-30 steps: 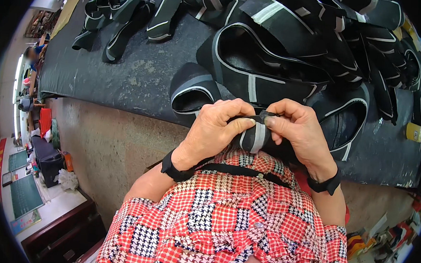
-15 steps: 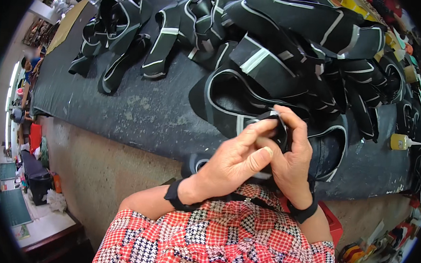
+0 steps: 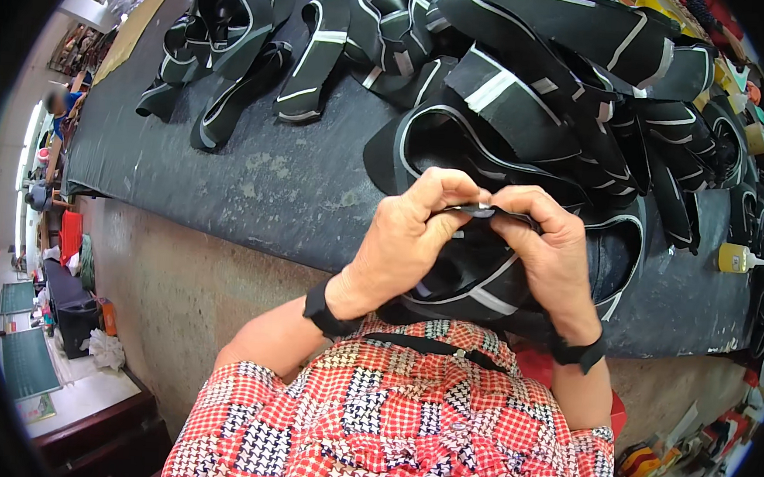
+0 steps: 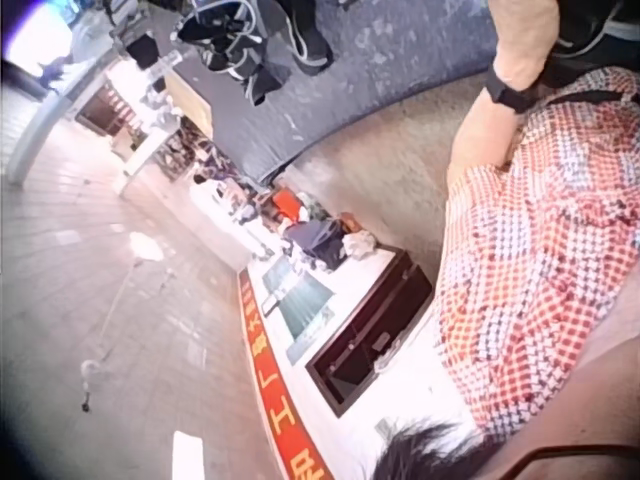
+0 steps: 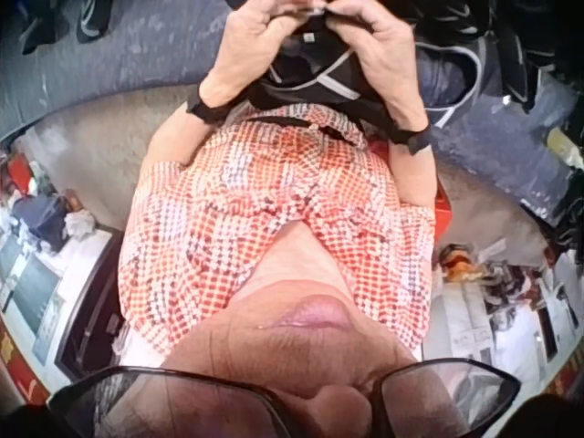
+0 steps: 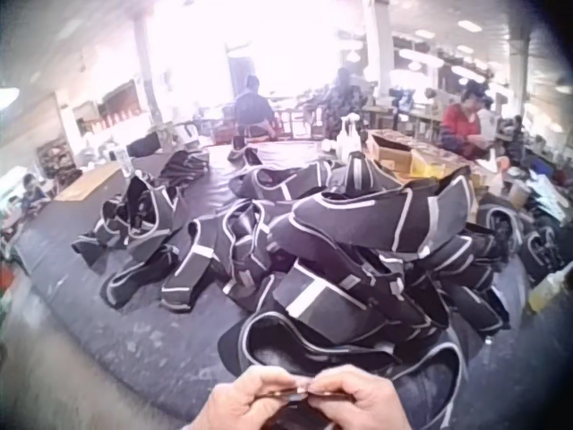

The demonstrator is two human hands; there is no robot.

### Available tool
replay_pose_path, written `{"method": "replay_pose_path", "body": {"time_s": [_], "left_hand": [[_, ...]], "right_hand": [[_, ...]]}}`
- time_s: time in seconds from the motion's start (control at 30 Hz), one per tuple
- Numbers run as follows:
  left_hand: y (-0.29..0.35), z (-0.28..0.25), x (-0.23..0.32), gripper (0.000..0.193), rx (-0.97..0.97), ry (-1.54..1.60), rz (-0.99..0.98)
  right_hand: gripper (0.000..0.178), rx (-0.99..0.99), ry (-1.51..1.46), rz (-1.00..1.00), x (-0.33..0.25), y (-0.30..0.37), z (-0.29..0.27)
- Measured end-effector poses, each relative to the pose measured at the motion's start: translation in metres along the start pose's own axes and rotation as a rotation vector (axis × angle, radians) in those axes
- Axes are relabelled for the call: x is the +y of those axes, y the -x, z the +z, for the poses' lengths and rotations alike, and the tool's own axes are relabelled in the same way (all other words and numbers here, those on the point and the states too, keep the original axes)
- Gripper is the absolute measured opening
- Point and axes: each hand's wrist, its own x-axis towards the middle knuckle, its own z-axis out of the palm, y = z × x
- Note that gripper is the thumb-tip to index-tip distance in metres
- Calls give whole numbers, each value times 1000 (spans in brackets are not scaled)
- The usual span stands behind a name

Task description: Assemble shoe upper components by folding edges and applying adhesive from a bottle to join the parts.

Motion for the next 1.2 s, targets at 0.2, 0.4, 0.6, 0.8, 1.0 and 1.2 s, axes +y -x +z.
{"method": "replay_pose_path", "body": {"time_s": [0.2, 0.4, 0.6, 0.8, 1.0, 1.2], "left_hand": [[6, -7, 8, 18, -98, 559, -467], [11, 0, 3, 16, 32, 500, -473], [9, 9, 7, 13, 72, 405, -539], [4, 14, -12, 10, 94, 860, -678], [9, 5, -4, 15, 49, 413, -683], [7, -1, 7, 18, 13, 441, -692]], "right_hand": [[16, -113, -589, 356, 9, 12, 0], [21, 54, -260, 303, -4, 19, 6], [14, 126, -217, 261, 4, 21, 6], [21, 134, 265, -346, 16, 27, 11], [18, 19, 233, -189, 23, 21, 1], [13, 13, 84, -38, 22, 16, 0]]}}
